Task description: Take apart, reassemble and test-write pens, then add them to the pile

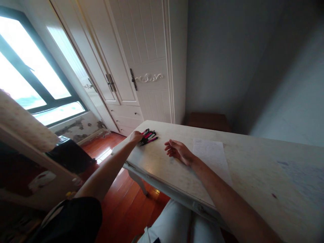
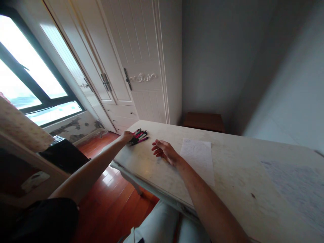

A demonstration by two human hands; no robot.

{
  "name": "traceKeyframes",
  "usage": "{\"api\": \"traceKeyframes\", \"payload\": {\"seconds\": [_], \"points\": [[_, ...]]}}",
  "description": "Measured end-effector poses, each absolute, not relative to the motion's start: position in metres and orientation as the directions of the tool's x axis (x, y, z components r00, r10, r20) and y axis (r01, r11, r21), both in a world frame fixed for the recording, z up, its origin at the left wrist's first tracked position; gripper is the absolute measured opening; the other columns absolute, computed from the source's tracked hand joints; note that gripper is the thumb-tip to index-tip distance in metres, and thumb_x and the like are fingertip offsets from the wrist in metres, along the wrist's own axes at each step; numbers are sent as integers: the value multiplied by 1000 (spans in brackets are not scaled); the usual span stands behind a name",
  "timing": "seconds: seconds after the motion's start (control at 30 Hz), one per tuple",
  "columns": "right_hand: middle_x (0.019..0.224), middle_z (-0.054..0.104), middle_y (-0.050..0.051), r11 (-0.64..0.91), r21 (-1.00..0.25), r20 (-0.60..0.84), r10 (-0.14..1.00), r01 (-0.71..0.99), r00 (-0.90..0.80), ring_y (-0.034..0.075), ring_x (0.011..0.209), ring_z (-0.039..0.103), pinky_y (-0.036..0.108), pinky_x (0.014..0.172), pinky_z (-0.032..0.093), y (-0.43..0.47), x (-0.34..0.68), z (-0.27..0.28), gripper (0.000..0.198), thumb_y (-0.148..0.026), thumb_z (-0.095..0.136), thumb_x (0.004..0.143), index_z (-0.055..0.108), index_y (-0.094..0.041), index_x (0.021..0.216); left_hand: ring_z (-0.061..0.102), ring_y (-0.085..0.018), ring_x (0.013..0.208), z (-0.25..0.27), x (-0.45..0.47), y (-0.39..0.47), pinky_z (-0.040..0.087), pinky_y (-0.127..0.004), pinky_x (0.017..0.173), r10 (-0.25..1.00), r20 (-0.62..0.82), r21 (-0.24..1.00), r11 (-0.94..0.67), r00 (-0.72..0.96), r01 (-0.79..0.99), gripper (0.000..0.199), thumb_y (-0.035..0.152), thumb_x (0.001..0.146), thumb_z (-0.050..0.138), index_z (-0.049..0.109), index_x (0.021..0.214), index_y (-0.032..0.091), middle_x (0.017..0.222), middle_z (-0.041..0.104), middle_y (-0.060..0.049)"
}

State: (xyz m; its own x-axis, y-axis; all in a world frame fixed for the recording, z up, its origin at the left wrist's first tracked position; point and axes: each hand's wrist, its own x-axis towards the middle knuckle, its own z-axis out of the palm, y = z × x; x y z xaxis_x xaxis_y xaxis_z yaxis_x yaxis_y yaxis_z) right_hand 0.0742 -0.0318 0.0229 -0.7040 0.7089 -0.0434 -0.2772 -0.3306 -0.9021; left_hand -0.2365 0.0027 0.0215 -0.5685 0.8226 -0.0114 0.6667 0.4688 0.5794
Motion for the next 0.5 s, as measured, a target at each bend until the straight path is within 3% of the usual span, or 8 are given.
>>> {"api": "traceKeyframes", "payload": {"seconds": [0.13, 0.5], "points": [[80, 66, 5, -323, -904, -35, 707, -279, -707, 10, 62, 60, 20, 55, 45, -31, 73, 22, 28, -43, 56, 91, 64, -15, 90, 56, -19, 57, 24, -241, -4, 31, -27, 50, 814, 86, 596, 420, -575, 684, 21, 32, 72, 64, 72, 69, 13, 54, 60, -5], [81, 67, 5, -322, -909, -42, 705, -266, -707, 11, 62, 59, 22, 55, 45, -29, 72, 21, 28, -43, 56, 90, 63, -16, 88, 53, -14, 62, 35, -219, -33, 33, -23, 54, 759, 352, 705, 170, -548, 688, 25, 34, 76, 60, 72, 78, 13, 62, 61, -1]]}}
